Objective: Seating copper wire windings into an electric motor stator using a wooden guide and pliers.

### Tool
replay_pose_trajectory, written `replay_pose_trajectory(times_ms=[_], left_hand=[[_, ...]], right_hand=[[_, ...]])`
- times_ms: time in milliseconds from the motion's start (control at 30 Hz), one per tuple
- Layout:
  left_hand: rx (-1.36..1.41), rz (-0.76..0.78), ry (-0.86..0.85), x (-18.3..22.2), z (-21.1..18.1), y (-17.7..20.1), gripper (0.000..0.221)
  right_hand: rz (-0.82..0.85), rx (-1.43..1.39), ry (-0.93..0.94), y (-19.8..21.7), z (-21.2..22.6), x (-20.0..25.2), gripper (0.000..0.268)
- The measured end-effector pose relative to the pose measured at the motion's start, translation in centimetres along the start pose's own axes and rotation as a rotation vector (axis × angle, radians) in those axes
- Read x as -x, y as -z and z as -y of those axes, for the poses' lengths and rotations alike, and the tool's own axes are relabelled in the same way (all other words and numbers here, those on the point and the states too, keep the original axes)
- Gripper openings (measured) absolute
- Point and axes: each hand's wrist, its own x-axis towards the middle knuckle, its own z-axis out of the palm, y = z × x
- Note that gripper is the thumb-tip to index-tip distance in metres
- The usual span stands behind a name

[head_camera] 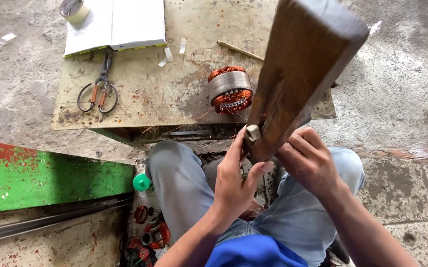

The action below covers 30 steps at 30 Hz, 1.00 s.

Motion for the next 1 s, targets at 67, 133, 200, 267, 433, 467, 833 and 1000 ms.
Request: replay_pose_trajectory(times_ms=[67,133,200,267,433,467,833,1000], left_hand=[[0.058,-0.035,-0.067,-0.6,0.0,0.2,0.073],[0.05,-0.036,-0.052,-0.6,-0.1,0.3,0.074],[0.048,-0.032,-0.039,-0.6,0.0,0.2,0.075],[0.048,-0.034,-0.034,-0.5,0.2,0.1,0.077],[0.123,-0.117,0.023,-0.4,0.5,-0.6,0.079],[0.147,-0.162,0.032,-0.2,1.0,-1.1,0.082],[0.278,-0.349,0.019,-0.8,5.2,-1.3,0.063],[0.329,-0.254,0.173,-0.1,4.3,-0.8,0.056]], right_hand=[[-0.137,0.085,0.035,-0.9,-0.2,-0.4,0.01],[-0.13,0.089,0.043,-1.6,-0.5,0.2,0.011],[-0.12,0.1,0.05,-1.8,-0.8,0.6,0.013],[-0.111,0.082,0.048,-1.8,-0.8,0.7,0.01],[-0.119,0.108,0.042,-1.1,0.2,-0.8,0.009],[-0.119,0.097,0.029,-1.1,0.2,-0.8,0.008],[0.093,-0.228,-0.648,0.8,4.1,1.0,0.043],[0.518,-0.166,-0.566,5.3,4.3,-1.2,0.052]])
